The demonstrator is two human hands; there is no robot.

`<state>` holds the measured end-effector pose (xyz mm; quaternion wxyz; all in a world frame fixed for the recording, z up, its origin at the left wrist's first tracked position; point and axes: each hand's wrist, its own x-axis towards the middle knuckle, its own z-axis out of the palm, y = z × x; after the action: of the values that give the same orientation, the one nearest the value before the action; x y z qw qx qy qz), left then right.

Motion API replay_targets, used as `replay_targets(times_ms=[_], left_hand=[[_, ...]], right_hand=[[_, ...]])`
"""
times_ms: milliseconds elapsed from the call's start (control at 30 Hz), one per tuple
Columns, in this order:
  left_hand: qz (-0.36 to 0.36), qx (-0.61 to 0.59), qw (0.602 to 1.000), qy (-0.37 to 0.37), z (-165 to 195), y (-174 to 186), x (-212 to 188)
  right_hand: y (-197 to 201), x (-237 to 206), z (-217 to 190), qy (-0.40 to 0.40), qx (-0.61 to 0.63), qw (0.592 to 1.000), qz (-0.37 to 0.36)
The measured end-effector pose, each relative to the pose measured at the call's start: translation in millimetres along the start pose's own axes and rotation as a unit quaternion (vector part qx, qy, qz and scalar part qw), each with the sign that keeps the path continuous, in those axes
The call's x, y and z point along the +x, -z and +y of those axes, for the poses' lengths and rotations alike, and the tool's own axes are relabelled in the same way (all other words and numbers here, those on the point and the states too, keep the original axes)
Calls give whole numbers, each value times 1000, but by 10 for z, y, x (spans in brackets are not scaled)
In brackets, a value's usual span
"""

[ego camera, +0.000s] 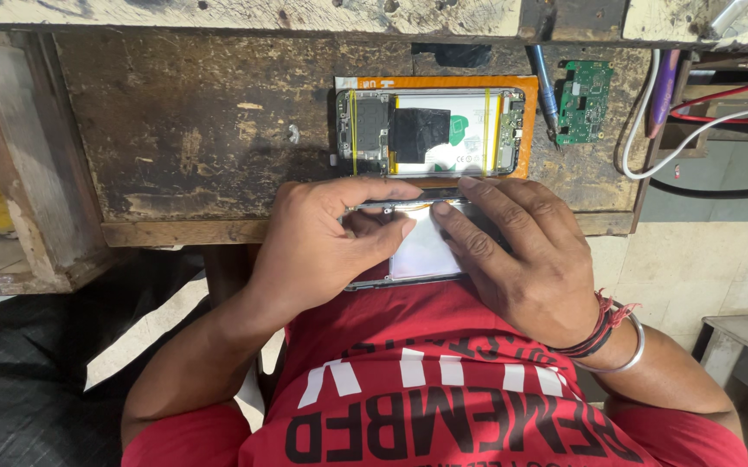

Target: The person works at a repair bench on a disassembled smartphone, using a thin pry tool to separate the frame from the display and scrape old adhesive from the frame edges. They then handle a small flex cable, position the display assembly, and press it into the frame with their fingers.

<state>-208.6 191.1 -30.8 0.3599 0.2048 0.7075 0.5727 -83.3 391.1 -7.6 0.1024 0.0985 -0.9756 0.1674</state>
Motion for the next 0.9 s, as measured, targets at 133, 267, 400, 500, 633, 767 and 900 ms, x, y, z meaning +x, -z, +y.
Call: replay_targets(times_ms=[133,267,400,500,633,767,900], left_hand=[[14,-12,1000,9,-14,-10,15],[19,-30,999,-29,-35,-20,34],[27,-12,999,-34,-41,-50,39],[32,-9,999,-37,-43,-67,49],[37,-9,998,-41,-43,-90,53],[44,-12,999,-20,-40,-117,41],[53,-9,998,-25,-44,-121,38]], right_hand=[[-7,22,14,2,6,1000,-4],[3,34,25,8,-5,1000,-5],[36,32,45,16,-6,1000,-16],[53,25,48,18,-5,1000,-16],[56,12,43,18,-11,1000,-19],[39,-3,39,18,-5,1000,-12],[24,-16,44,20,14,1000,5]])
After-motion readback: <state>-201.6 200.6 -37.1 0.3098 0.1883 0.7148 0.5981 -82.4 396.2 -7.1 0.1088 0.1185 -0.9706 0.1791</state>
